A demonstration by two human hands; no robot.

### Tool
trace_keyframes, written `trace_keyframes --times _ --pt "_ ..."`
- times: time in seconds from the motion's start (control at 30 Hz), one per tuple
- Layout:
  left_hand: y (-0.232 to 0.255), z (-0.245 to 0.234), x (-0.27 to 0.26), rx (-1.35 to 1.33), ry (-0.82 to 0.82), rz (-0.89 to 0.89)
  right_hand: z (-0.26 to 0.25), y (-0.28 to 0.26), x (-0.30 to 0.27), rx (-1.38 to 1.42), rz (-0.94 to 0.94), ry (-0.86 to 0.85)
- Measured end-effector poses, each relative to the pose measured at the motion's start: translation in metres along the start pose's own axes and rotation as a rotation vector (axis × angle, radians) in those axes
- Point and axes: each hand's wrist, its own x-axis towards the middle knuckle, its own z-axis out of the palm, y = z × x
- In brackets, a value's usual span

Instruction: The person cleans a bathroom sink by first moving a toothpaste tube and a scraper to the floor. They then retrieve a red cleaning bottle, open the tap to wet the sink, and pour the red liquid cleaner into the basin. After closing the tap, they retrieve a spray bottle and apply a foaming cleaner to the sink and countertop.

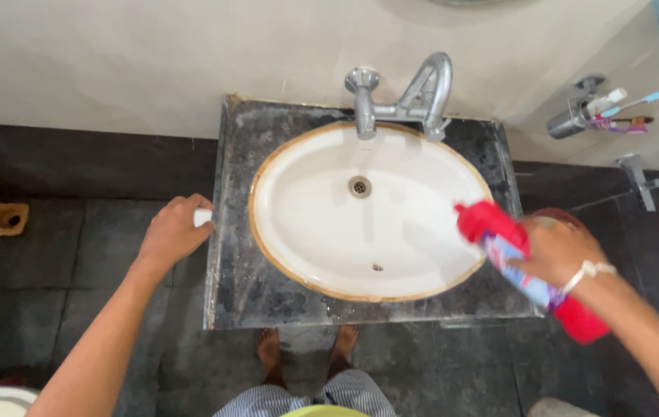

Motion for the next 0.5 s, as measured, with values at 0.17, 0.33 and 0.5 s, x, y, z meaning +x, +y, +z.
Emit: trace_keyframes --times 0.17,0.33,0.5 --pt "0.016 0.006 0.008 -0.007 -0.001 0.027 -0.055 -0.031 0.012 0.076 -0.039 0.126" --pt "0.027 0.001 0.020 0.011 0.004 0.063 -0.052 -0.061 0.003 0.205 -0.294 0.102" --pt "0.024 -0.001 0.025 0.013 0.000 0.062 -0.043 -0.015 -0.016 0.130 -0.241 -0.008"
